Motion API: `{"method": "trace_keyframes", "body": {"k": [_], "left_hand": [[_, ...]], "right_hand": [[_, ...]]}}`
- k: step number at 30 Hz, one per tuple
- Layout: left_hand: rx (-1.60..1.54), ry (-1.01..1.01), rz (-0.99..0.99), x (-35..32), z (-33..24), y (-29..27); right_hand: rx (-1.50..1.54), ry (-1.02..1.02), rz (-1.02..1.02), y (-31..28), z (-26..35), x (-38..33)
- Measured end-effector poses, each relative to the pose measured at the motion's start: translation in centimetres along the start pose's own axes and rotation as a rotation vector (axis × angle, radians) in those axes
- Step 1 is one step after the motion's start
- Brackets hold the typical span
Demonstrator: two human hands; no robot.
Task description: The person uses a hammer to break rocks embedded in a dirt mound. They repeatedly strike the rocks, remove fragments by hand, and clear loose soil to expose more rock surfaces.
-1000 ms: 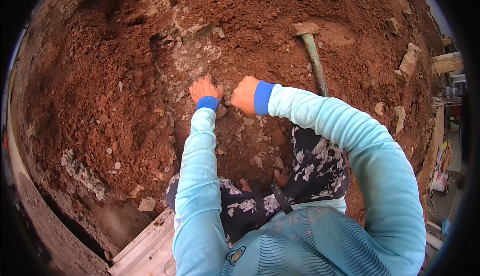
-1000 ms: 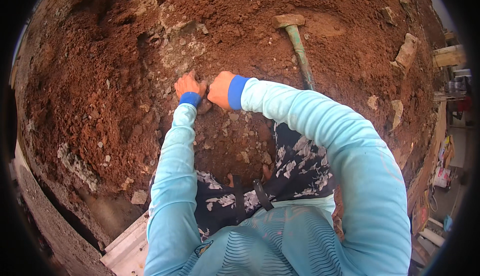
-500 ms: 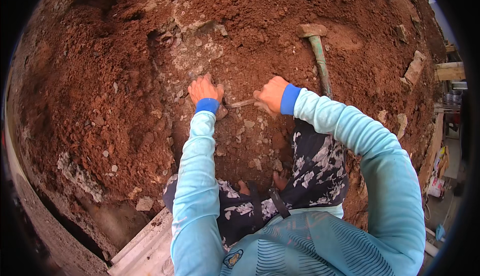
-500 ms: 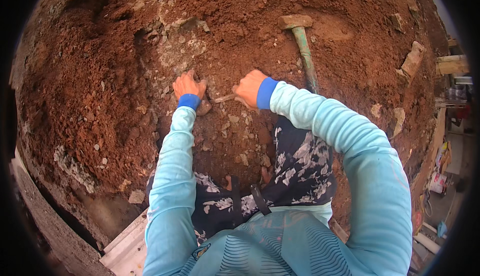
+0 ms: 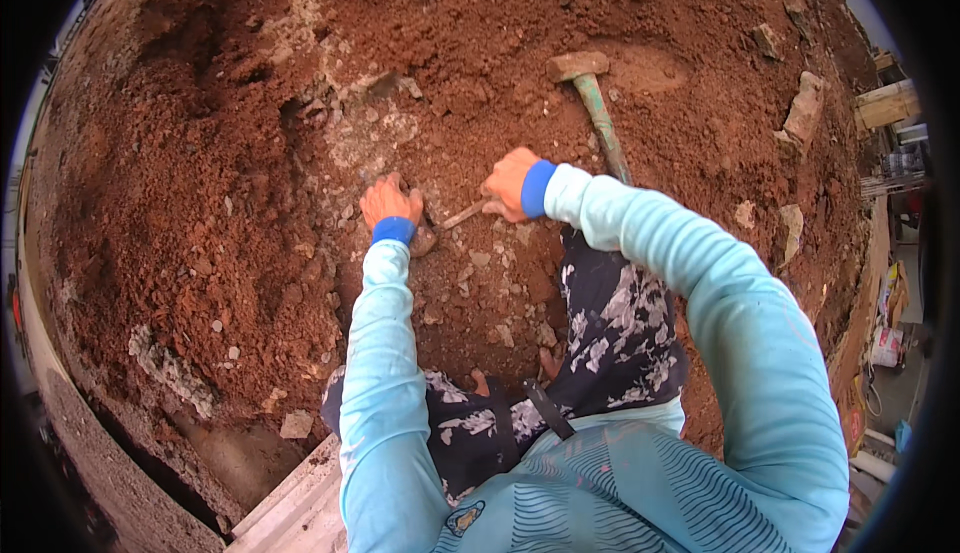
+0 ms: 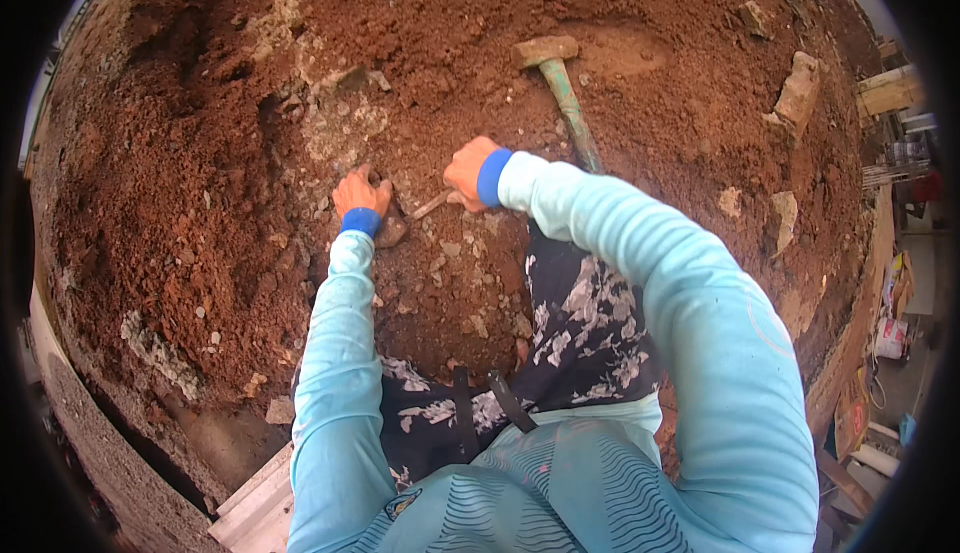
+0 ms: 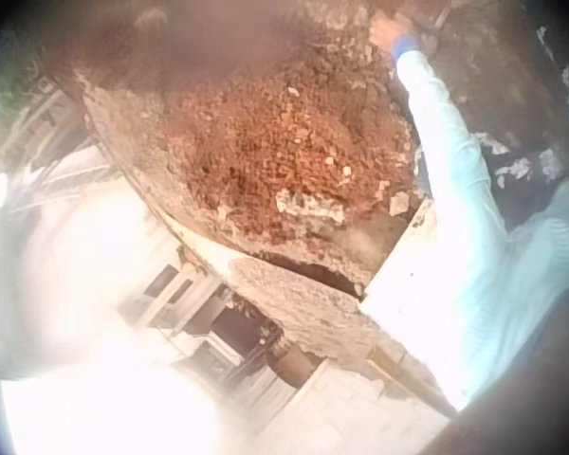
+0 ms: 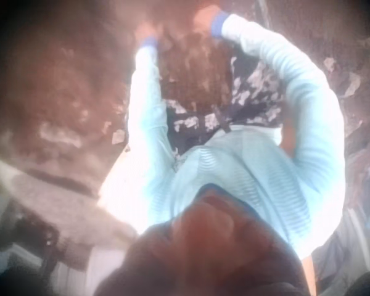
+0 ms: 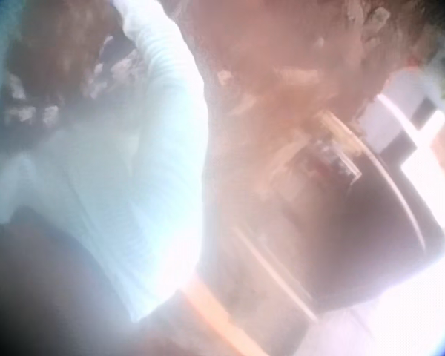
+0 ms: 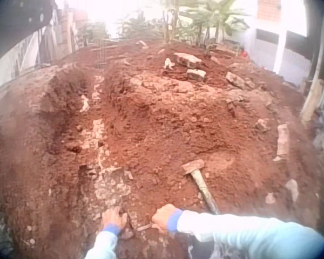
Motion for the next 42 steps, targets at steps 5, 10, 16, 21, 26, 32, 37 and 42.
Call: {"method": "trace_keyframes", "body": {"k": [5, 10, 16, 21, 26, 32, 37, 42], "left_hand": [[-0.178, -0.017, 0.063, -0.3, 2.4, -0.4], [-0.179, 0.031, 0.053, 0.1, 2.3, -0.3], [-0.245, -0.029, 0.032, 0.1, 2.1, -0.3], [-0.255, -0.056, 0.02, 0.1, 2.4, -0.3], [-0.28, -0.108, -0.009, -0.4, 3.1, -0.8], [-0.239, -0.075, -0.057, 0.3, 3.5, -0.4], [-0.302, 0.063, -0.105, 0.4, 4.4, 1.6], [-0.34, 0.008, -0.129, -0.1, 5.8, 0.4]], "right_hand": [[-0.025, 0.299, 0.106, -3.2, 5.2, -1.3], [-0.075, 0.384, 0.15, -6.2, 6.5, 0.7], [-0.22, 0.272, 0.155, -6.5, 7.2, 3.2], [-0.346, 0.11, 0.217, -7.1, 7.9, 5.0], [-0.244, 0.172, 0.287, -8.0, 2.1, 7.0], [-0.397, -0.083, 0.218, -5.5, 4.7, 6.2], [-0.362, -0.074, -0.015, -2.3, 8.0, 8.3], [-0.454, -0.316, -0.006, -4.1, 8.0, 12.4]]}}
Point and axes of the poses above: each hand's wrist, its own x-axis towards the middle knuckle, its own y-axis out of the palm, z = x × y, the point moved 4 cm from there along x, towards the middle knuckle, and after that the axes turned 8 degrees about y, right-handed, at the moved point
